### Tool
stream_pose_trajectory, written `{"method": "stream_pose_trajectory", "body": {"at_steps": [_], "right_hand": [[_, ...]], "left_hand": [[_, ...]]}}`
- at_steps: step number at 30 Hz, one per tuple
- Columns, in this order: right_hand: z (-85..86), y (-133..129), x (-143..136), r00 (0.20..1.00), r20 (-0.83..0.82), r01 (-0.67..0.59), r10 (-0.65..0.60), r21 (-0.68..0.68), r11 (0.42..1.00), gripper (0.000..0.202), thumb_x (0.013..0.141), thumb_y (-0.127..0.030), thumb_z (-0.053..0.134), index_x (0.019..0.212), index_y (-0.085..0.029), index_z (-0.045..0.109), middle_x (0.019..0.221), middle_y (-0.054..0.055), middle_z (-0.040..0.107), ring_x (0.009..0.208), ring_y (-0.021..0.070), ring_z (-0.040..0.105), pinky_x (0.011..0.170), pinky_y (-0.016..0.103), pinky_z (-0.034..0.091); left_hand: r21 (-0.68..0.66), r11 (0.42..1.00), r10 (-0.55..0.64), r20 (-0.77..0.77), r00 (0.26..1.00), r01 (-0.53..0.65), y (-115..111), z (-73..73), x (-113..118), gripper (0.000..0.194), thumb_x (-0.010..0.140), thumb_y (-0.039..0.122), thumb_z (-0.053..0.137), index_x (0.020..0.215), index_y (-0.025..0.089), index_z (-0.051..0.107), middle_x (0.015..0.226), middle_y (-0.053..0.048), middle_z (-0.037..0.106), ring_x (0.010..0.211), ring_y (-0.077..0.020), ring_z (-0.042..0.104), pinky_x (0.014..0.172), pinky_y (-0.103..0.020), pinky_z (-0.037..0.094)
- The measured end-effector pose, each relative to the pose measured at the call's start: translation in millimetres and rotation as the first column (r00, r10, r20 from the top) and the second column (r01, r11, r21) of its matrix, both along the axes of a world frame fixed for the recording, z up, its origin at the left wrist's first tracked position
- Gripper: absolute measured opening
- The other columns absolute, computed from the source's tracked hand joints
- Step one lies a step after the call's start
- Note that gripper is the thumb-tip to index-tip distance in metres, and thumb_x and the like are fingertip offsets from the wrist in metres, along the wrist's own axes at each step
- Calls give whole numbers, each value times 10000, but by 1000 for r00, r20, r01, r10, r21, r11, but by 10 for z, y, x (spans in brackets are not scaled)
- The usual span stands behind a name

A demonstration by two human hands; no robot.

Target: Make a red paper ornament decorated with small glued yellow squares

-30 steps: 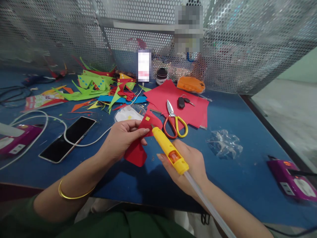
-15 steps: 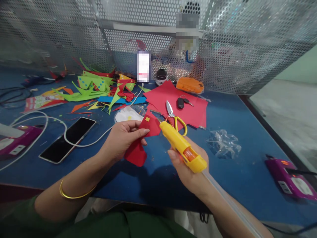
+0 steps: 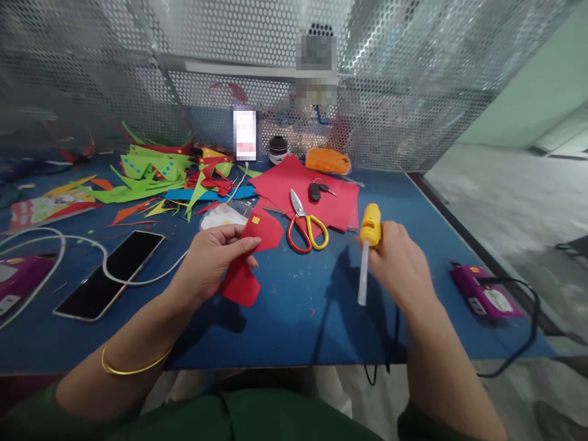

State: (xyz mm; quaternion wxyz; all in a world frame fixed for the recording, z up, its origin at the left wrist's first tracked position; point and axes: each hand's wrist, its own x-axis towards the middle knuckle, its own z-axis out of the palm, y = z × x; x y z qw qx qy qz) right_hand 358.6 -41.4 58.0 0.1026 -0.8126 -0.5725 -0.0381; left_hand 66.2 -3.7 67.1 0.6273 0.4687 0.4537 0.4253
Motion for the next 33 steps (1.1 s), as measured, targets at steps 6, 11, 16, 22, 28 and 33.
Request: {"method": "stream_pose_trajectory", "body": {"at_steps": [6, 11, 16, 22, 28, 33], "right_hand": [[-57, 7, 349, 951, 308, 95, -5, -276, 957, 418, 963, -516, 462, 1003, -154, 668, 994, 168, 652, 865, 304, 640, 660, 376, 351], [-39, 25, 394, 958, 286, 96, 15, -370, 924, 456, 996, -521, 384, 1079, -171, 665, 1039, 153, 655, 977, 304, 654, 710, 373, 382], [-37, 3, 426, 953, 303, 155, -26, -409, 900, 489, 1001, -538, 352, 1043, -176, 678, 1013, 169, 666, 973, 329, 671, 720, 392, 413], [115, -110, 63, 899, 438, -14, 0, 30, 999, 505, 989, -503, 380, 1157, -142, 692, 1156, 217, 707, 988, 368, 675, 760, 454, 455], [277, 396, -1328, 733, -67, -645, 677, 247, 723, 252, 940, -349, 548, 1008, -256, 772, 1047, 48, 774, 953, 224, 707, 816, 347, 505], [87, 992, -2110, 687, -94, -726, 720, -67, 684, 253, 900, -187, 580, 1031, -224, 794, 1044, 72, 787, 901, 215, 702, 716, 304, 451]], "left_hand": [[21, 999, 30, 16, 999, -30, -8, 100, -99, 204, 662, 277, 840, 782, 153, 728, 537, 3, 673, 451, -104, 603, 443, -179, 499], [77, 984, 159, 25, 987, -161, 60, 243, -372, 222, 631, 242, 848, 805, 151, 745, 600, -3, 693, 461, -108, 601, 443, -199, 516], [137, 936, 329, -23, 944, -323, 189, 321, -681, 232, 624, 224, 825, 824, 152, 731, 602, 7, 681, 459, -114, 580, 427, -212, 503], [78, 920, 384, 27, 923, -385, 278, 200, -825, 237, 637, 185, 799, 855, 156, 712, 730, -16, 737, 466, -102, 593, 435, -210, 498], [98, 914, 383, 113, 917, -394, 325, 90, -886, 273, 652, 233, 819, 895, 169, 713, 737, -4, 746, 479, -99, 616, 462, -203, 511], [112, 879, 447, 137, 884, -463, 352, 69, -928, 235, 660, 216, 797, 860, 158, 690, 642, 31, 690, 474, -98, 623, 454, -192, 496]]}}
